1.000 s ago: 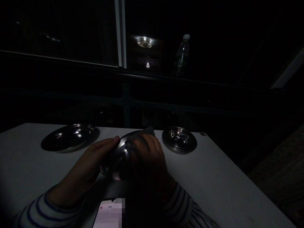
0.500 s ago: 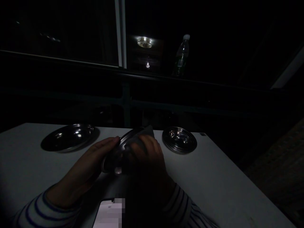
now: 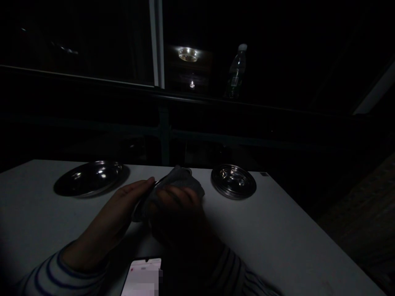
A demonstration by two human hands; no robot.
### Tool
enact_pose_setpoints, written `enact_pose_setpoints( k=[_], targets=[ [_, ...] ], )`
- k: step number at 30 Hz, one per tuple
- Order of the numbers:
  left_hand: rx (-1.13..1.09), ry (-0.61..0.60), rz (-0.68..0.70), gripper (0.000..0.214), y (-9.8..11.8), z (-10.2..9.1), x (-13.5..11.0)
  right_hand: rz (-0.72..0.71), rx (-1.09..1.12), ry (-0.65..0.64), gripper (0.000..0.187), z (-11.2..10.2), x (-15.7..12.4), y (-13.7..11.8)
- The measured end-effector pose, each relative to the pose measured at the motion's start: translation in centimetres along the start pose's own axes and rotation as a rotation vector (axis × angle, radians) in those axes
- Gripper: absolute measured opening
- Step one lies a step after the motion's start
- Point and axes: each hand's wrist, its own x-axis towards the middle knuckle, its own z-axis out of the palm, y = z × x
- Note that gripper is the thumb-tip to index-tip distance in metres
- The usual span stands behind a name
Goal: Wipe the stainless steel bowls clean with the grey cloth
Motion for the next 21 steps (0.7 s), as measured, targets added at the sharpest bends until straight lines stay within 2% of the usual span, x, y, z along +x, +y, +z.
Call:
enact_pose_setpoints(
  k=[5, 11, 12, 16, 17, 18, 21],
  targets=[
    [0.031, 0.088, -0.018, 0.031, 0.3, 0.4, -0.2, 0.236, 0.022, 0.03, 0.026, 0.1, -0.2, 0.4],
    [0.055, 0.114, 0.016, 0.031, 0.3, 0.5, -0.4, 0.027, 0.005, 0.013, 0.029, 0.0, 0.0, -0.5],
    [0.063, 0.117, 0.016, 0.031, 0.4, 0.5, -0.4, 0.05, 0.009, 0.011, 0.028, -0.1, 0.0, -0.3],
    [0.074, 0.104, 0.001, 0.031, 0.5, 0.5, -0.4, 0.289, 0.042, -0.018, 0.03, -0.2, 0.0, 0.9],
    [0.069, 0.096, 0.003, 0.031, 0.4, 0.4, -0.4, 0.298, 0.044, -0.029, 0.03, -0.1, 0.0, 0.9],
    [0.065, 0.091, 0.004, 0.031, 0.4, 0.4, -0.3, 0.271, 0.039, -0.035, 0.03, 0.0, -0.1, 0.7],
    [0.063, 0.088, 0.008, 0.032, 0.3, 0.2, -0.2, 0.055, 0.009, -0.026, 0.027, 0.3, -0.2, -0.4]
  ],
)
